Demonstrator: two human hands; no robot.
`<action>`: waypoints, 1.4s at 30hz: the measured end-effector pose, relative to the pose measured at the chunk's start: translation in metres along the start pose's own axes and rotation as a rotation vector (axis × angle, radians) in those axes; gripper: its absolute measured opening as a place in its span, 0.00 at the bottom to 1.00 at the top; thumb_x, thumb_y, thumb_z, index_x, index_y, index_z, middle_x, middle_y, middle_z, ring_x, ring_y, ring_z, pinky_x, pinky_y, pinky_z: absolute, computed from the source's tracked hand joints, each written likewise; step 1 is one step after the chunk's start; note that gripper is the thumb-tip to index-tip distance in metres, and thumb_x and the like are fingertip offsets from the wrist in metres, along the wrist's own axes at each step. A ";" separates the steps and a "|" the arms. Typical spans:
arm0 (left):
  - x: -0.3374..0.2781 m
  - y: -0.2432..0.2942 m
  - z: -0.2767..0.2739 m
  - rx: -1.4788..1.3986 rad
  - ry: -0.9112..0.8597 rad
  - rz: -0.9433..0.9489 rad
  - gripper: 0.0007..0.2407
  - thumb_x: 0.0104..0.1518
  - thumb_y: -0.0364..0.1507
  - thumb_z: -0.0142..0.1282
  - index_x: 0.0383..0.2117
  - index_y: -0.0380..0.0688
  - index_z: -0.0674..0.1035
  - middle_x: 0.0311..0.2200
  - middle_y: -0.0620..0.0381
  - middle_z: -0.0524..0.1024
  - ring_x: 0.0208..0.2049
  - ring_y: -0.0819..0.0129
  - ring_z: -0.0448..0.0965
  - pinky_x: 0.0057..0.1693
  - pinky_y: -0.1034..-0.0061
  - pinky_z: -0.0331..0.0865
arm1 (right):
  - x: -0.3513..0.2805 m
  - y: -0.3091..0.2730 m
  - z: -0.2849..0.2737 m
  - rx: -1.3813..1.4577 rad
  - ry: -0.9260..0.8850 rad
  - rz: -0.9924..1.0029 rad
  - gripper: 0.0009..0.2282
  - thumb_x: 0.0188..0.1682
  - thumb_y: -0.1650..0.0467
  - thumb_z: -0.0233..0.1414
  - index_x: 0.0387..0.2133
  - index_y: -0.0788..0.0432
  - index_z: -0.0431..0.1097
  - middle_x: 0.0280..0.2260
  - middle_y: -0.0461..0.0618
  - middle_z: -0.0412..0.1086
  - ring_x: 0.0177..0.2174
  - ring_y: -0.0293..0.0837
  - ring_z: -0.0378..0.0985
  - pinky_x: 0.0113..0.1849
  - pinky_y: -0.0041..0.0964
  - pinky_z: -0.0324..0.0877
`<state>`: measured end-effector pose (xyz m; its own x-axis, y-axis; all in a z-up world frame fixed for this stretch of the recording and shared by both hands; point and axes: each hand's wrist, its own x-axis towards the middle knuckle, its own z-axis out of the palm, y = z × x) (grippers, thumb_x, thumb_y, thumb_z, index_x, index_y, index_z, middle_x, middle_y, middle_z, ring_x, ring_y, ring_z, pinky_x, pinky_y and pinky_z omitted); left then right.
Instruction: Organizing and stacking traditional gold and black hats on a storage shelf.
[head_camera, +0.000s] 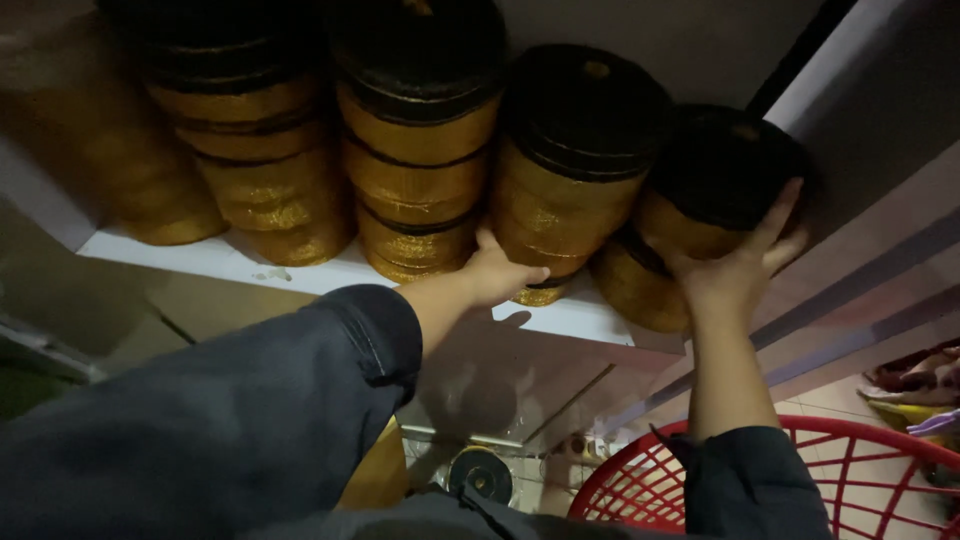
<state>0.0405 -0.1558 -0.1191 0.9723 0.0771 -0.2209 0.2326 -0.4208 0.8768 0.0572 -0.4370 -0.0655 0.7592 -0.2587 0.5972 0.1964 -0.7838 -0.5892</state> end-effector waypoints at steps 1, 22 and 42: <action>0.000 0.004 -0.002 0.004 -0.001 0.005 0.55 0.46 0.42 0.69 0.67 0.31 0.32 0.64 0.34 0.62 0.63 0.49 0.68 0.65 0.69 0.65 | -0.002 -0.004 -0.001 0.002 0.006 0.003 0.65 0.32 0.62 0.79 0.73 0.33 0.25 0.69 0.72 0.28 0.67 0.70 0.49 0.62 0.56 0.62; 0.001 0.001 -0.006 -0.008 -0.052 -0.020 0.56 0.50 0.42 0.66 0.66 0.28 0.26 0.66 0.32 0.57 0.66 0.47 0.64 0.66 0.71 0.62 | 0.025 -0.011 -0.003 -0.033 -0.005 0.078 0.54 0.32 0.67 0.76 0.70 0.46 0.43 0.65 0.67 0.42 0.63 0.69 0.55 0.59 0.55 0.63; -0.025 0.048 0.005 -0.304 -0.025 -0.250 0.37 0.53 0.44 0.60 0.64 0.34 0.55 0.58 0.36 0.71 0.55 0.47 0.75 0.57 0.52 0.71 | 0.029 0.007 0.011 0.177 0.268 -0.004 0.35 0.34 0.62 0.78 0.52 0.57 0.65 0.67 0.66 0.42 0.64 0.66 0.54 0.61 0.54 0.62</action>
<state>0.0268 -0.1820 -0.0734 0.8848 0.1200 -0.4502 0.4622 -0.1047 0.8806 0.0877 -0.4438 -0.0585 0.5722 -0.4136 0.7082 0.3222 -0.6808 -0.6578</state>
